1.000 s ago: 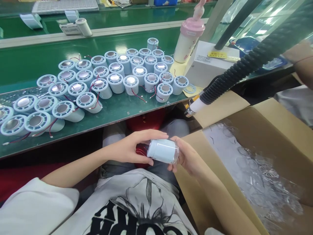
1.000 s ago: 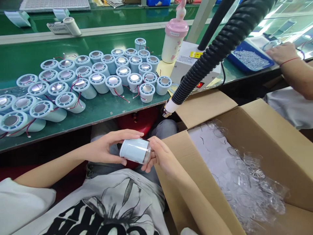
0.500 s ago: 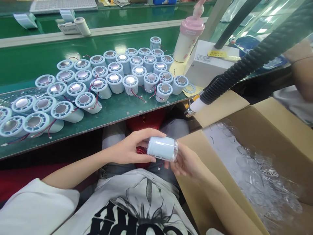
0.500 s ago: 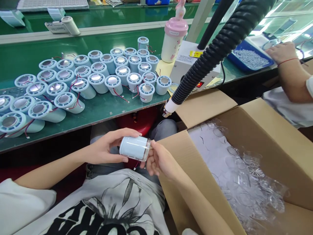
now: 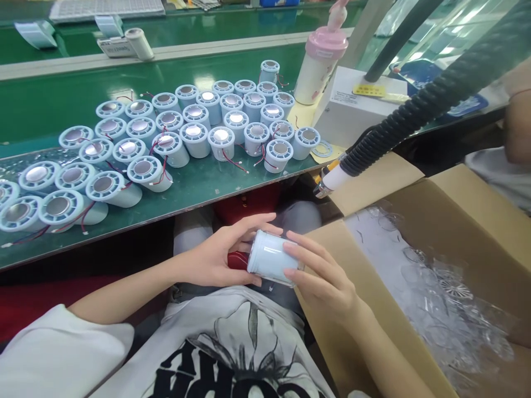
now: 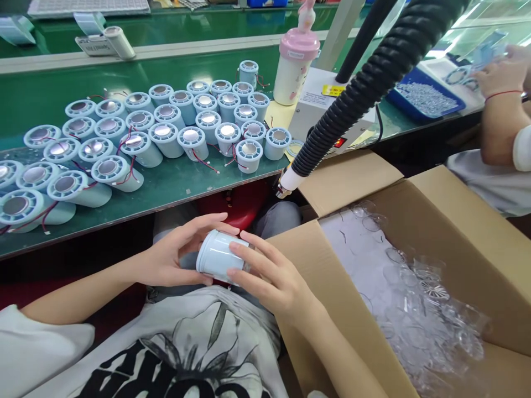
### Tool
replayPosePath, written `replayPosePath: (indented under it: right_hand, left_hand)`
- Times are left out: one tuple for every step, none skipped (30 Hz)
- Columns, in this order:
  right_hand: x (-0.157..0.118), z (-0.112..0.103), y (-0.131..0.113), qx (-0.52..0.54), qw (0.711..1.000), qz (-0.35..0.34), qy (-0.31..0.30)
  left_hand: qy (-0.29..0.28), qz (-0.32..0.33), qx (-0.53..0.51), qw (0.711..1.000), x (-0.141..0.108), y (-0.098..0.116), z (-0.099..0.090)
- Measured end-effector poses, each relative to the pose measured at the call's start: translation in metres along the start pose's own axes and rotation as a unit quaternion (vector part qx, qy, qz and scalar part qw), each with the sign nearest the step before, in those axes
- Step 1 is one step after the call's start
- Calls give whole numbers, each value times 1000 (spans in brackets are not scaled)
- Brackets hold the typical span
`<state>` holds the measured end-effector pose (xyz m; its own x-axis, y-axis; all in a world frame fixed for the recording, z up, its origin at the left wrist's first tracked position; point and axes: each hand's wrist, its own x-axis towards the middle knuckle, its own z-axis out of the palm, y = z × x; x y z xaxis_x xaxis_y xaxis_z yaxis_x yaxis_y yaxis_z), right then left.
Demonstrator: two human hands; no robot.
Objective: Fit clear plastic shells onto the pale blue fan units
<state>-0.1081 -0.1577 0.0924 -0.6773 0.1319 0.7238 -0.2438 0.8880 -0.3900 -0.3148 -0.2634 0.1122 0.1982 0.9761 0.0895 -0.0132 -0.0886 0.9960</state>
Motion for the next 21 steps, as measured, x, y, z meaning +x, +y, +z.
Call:
replayPosePath:
  right_hand:
    - [0,-1,-1,-4,1000,-6,0]
    - [0,-2,-2,-4,1000,-9,0]
    - [0,-3,-3,-2,1000,-11,-3]
    - [0,-4,-4,6,1000,-10,-3]
    - [0,-5,-4,21,1000,1,-4]
    - [0,-6,-6,44,999,30,-6]
    - [0,-7,-7,80,994,79,-9]
    - [0,-7,-8,128,981,143,-14]
    - [0,-6,-10,186,958,217,-19]
    - [0,-5,-12,246,924,291,-21]
    - [0,-4,-13,302,885,353,-18]
    - [1,-2,-15,349,848,398,-11]
    - [1,-1,-15,384,816,431,-2]
    - [1,0,-16,406,792,455,6]
    - [1,1,-16,421,775,471,14]
    - [1,1,-15,432,762,481,18]
    - [0,1,-14,440,753,489,18]
    - [0,1,-13,443,745,498,18]
    - [-1,2,-12,446,738,506,19]
    - [-2,2,-11,447,730,516,23]
    - [-2,4,-11,447,722,527,27]
  left_hand:
    - [0,6,1,1000,-1,1,1]
    - [-1,10,1,1000,-2,1,1]
    - [-1,14,0,1000,-2,2,1]
    - [-1,17,1,1000,-2,3,1]
    - [-1,14,4,1000,-2,4,0]
    - [-4,2,5,1000,-2,5,-1]
    - [-9,-16,3,1000,-1,6,-2]
    - [-14,-33,1,999,-1,7,-3]
    - [-19,-43,1,999,0,8,-5]
    - [-24,-45,3,999,0,8,-6]
    - [-28,-41,7,999,1,9,-7]
    - [-29,-36,11,999,1,9,-8]
    - [-30,-39,11,999,1,9,-8]
    - [-32,-53,4,998,1,9,-9]
    - [-34,-74,-11,997,1,9,-9]
    - [-36,-94,-27,995,1,9,-9]
    - [-38,-108,-41,993,1,7,-8]
    - [-40,-115,-50,991,1,6,-8]
    - [-43,-119,-55,990,1,3,-7]
    - [-45,-122,-60,990,1,0,-7]
    - [-46,-126,-68,989,1,-4,-5]
